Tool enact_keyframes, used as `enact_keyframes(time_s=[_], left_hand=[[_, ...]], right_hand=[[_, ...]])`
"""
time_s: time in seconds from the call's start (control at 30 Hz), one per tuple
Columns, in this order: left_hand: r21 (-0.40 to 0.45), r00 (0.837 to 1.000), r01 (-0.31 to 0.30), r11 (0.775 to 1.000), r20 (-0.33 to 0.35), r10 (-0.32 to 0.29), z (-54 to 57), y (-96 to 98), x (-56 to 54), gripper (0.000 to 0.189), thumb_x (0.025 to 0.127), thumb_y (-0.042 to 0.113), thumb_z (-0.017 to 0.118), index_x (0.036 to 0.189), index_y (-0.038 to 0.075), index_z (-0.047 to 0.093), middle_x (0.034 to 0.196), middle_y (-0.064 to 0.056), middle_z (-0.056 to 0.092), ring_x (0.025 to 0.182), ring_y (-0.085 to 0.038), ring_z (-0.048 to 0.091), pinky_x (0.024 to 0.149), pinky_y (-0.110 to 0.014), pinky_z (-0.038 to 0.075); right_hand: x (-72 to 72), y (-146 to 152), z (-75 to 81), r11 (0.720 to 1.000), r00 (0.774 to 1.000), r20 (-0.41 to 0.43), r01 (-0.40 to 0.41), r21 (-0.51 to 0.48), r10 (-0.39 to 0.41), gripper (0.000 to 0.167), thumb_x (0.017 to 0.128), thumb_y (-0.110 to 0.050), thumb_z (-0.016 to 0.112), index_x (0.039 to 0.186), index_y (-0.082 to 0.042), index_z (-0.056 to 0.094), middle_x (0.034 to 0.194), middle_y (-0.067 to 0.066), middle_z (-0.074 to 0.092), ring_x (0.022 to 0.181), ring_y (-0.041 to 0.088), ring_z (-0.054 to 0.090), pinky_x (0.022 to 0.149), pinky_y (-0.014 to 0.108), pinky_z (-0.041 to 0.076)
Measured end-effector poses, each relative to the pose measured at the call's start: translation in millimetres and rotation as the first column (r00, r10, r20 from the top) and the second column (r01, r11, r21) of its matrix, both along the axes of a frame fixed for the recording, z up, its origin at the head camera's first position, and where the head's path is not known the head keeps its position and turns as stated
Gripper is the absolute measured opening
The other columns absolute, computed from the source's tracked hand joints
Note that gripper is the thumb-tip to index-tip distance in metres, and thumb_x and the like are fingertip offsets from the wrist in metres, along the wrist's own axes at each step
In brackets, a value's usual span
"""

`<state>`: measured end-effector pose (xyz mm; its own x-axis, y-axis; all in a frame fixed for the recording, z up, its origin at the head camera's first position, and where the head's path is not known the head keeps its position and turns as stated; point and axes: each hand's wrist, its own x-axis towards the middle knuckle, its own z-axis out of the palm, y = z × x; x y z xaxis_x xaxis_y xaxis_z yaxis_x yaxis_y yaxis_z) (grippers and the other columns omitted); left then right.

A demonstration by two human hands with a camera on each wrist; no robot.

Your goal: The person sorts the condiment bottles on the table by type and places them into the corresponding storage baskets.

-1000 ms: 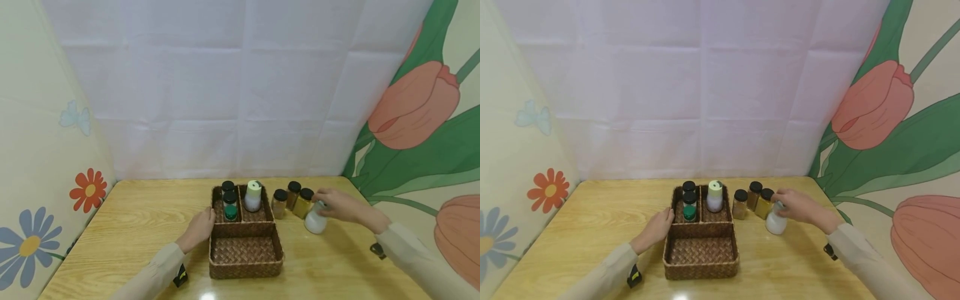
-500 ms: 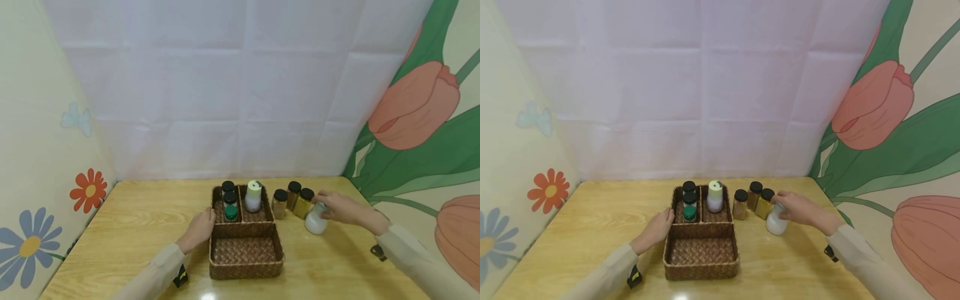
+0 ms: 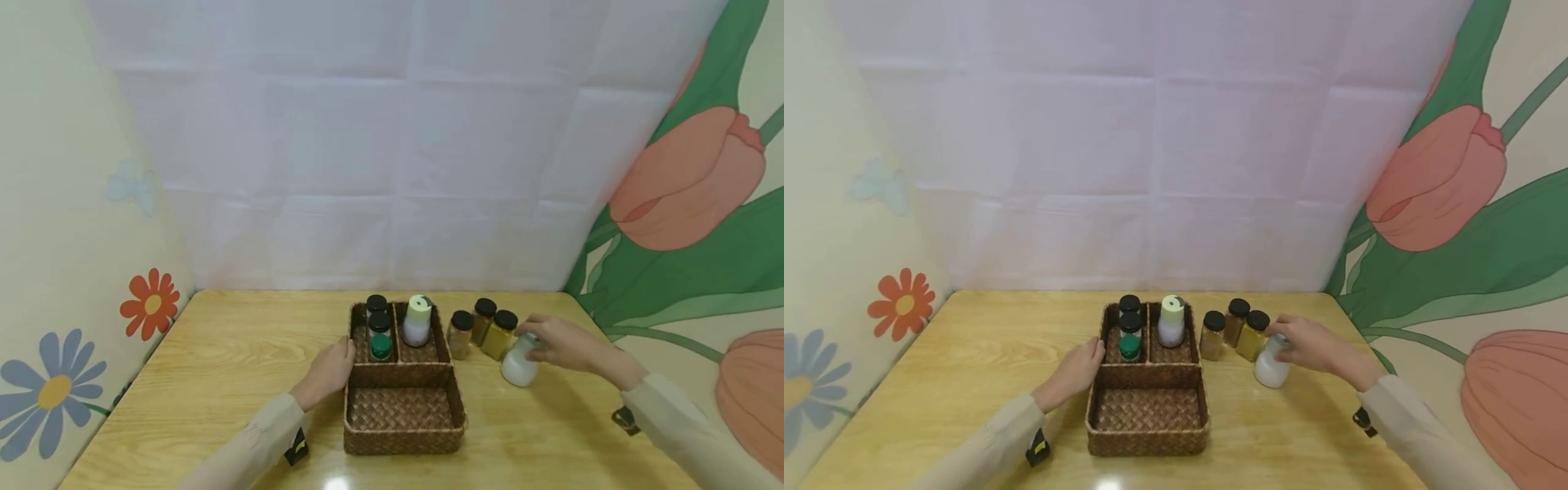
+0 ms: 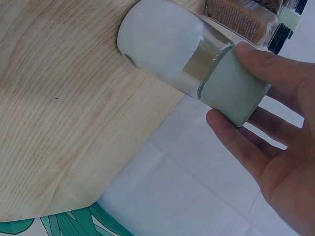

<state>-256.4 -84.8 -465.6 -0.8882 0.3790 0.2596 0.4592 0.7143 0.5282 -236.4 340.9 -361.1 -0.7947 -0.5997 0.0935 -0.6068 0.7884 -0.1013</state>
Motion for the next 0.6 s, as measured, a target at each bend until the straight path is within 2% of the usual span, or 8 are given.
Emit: enact_keyframes(time_s=[0.07, 0.13, 0.27, 0.6], left_hand=[[0.004, 1.0, 0.014, 1.0, 0.011, -0.014, 1.0, 1.4, -1.0, 0.036, 0.106, 0.002, 0.033, 0.122, -0.026, 0.05, 0.07, -0.016, 0.054, 0.046, -0.017, 0.04, 0.046, -0.034, 0.04], [0.099, 0.993, -0.029, 0.995, 0.116, 0.017, 1.5, 3.0, -2.1, 0.042, 0.108, 0.008, 0.029, 0.126, -0.026, 0.046, 0.057, -0.006, 0.044, 0.042, -0.014, 0.033, 0.043, -0.032, 0.034], [0.136, 0.983, -0.063, 0.989, 0.181, 0.038, 1.7, 3.3, -2.5, 0.045, 0.109, 0.012, 0.028, 0.129, -0.025, 0.045, 0.05, -0.001, 0.038, 0.039, -0.011, 0.028, 0.042, -0.03, 0.033], [0.105, 0.987, -0.067, 0.992, 0.15, 0.051, 0.9, 1.1, -2.8, 0.042, 0.108, 0.012, 0.028, 0.117, -0.02, 0.054, 0.057, -0.005, 0.042, 0.043, -0.015, 0.034, 0.045, -0.033, 0.035]], right_hand=[[1.0, 1.4, -0.2, 1.0, 1.0, -0.005, 0.001, -0.002, -0.001, 0.033, 0.081, -0.011, 0.081, 0.111, -0.002, 0.069, 0.104, 0.009, 0.064, 0.088, 0.024, 0.063, 0.071, 0.039, 0.054], [1.4, 1.8, -0.3, 1.0, 1.0, -0.012, 0.005, 0.003, -0.005, 0.032, 0.082, -0.011, 0.08, 0.111, -0.004, 0.07, 0.105, 0.008, 0.064, 0.09, 0.025, 0.063, 0.071, 0.04, 0.054], [1.4, 0.8, -0.1, 1.0, 1.0, -0.014, -0.001, 0.001, 0.001, 0.029, 0.084, -0.01, 0.078, 0.111, -0.005, 0.07, 0.107, 0.008, 0.064, 0.091, 0.026, 0.064, 0.072, 0.042, 0.054], [3.6, -1.5, 1.4, 1.0, 1.0, -0.017, 0.0, 0.007, 0.0, 0.028, 0.085, -0.011, 0.078, 0.111, -0.006, 0.07, 0.107, 0.008, 0.064, 0.089, 0.025, 0.064, 0.07, 0.04, 0.054]])
